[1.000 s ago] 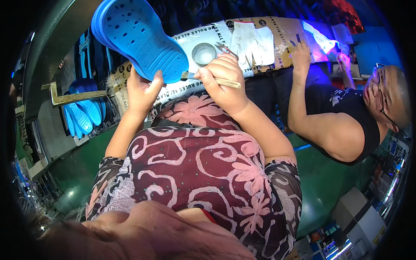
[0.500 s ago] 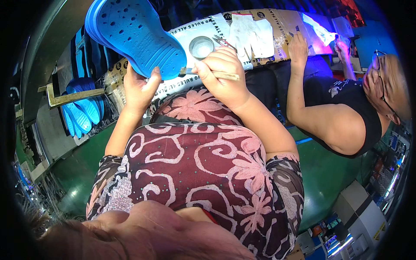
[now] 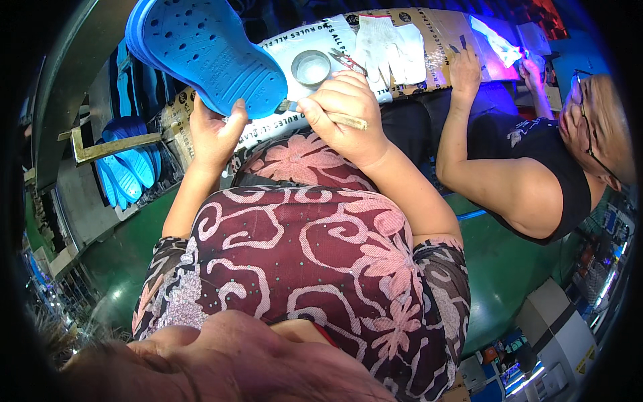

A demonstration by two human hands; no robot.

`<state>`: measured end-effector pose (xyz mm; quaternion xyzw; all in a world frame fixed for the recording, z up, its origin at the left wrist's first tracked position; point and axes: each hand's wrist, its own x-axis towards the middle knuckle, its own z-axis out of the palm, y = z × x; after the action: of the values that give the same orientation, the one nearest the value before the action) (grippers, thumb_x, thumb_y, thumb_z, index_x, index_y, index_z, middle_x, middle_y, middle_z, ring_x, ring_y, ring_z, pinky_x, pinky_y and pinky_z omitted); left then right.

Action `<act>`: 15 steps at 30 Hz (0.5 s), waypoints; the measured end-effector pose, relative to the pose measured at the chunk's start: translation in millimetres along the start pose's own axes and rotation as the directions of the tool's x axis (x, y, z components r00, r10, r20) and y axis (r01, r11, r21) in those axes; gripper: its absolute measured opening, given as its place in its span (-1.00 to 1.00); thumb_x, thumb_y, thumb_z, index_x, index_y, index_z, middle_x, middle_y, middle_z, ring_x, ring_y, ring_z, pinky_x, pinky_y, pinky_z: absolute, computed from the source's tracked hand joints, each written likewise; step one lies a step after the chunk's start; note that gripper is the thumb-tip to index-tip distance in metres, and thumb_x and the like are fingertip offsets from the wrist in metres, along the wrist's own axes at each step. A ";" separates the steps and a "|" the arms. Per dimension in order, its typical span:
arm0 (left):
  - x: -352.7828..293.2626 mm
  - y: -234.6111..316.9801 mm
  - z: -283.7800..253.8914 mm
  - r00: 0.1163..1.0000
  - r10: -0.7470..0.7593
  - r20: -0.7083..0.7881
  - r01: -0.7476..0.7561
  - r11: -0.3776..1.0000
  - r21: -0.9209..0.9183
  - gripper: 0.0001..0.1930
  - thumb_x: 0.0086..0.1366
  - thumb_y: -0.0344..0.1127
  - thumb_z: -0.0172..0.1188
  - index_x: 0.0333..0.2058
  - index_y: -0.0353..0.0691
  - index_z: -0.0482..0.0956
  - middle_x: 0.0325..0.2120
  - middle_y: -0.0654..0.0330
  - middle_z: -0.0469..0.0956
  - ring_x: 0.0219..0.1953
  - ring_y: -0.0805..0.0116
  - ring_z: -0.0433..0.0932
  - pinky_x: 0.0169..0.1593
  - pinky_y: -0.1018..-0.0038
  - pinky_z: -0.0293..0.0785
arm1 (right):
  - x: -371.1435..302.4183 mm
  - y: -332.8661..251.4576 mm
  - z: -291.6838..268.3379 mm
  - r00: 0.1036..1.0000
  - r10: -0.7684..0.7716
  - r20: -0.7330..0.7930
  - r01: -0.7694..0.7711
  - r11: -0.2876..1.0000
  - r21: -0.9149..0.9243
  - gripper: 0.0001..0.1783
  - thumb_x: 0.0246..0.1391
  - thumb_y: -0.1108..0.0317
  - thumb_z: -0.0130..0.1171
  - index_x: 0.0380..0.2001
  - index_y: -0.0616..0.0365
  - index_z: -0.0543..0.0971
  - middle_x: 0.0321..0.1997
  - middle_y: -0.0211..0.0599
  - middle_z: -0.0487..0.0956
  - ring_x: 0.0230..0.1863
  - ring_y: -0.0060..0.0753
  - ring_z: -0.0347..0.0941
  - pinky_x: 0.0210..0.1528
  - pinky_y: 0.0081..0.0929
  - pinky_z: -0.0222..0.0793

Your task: The person applies adhesive to shoe soles using a brush and places the soles onto a conveyor belt.

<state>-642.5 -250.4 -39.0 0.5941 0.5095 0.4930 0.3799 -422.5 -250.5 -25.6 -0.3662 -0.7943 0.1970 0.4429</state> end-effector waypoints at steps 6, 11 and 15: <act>0.6 -2.2 -0.8 1.000 -0.005 -0.020 0.004 1.000 -0.027 -0.56 0.02 -0.47 0.14 -0.09 -0.43 0.29 -0.37 0.10 0.52 -0.38 0.47 0.51 -0.28 0.55 0.46 | -6.9 2.8 -6.1 0.995 0.092 -0.027 -0.092 0.996 0.001 -0.76 0.04 0.39 0.02 -0.65 0.18 0.56 -0.64 -0.35 0.50 -0.55 -0.37 0.37 -0.17 -0.39 0.23; -1.4 -6.4 1.2 0.998 -0.043 -0.035 0.039 0.995 -0.096 -0.55 0.02 -0.47 0.14 -0.08 -0.43 0.28 -0.35 0.10 0.51 -0.35 0.46 0.51 -0.26 0.55 0.45 | -1.0 -1.8 -0.6 0.996 0.042 -0.079 -0.039 0.998 0.046 -0.75 0.04 0.38 0.03 -0.65 0.19 0.56 -0.65 -0.35 0.52 -0.56 -0.37 0.38 -0.16 -0.38 0.24; -1.6 -2.1 2.2 0.999 -0.029 -0.038 0.024 0.991 -0.128 -0.56 0.02 -0.49 0.14 -0.09 -0.43 0.28 -0.35 0.11 0.50 -0.37 0.48 0.50 -0.28 0.57 0.45 | -0.4 -1.8 7.4 0.998 0.001 -0.058 0.000 1.000 0.013 -0.73 0.05 0.36 0.03 -0.65 0.20 0.56 -0.63 -0.35 0.54 -0.54 -0.36 0.42 -0.12 -0.33 0.26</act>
<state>-640.8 -251.5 -41.8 0.5519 0.4921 0.5313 0.4135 -429.3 -251.9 -28.7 -0.3690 -0.7798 0.1918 0.4679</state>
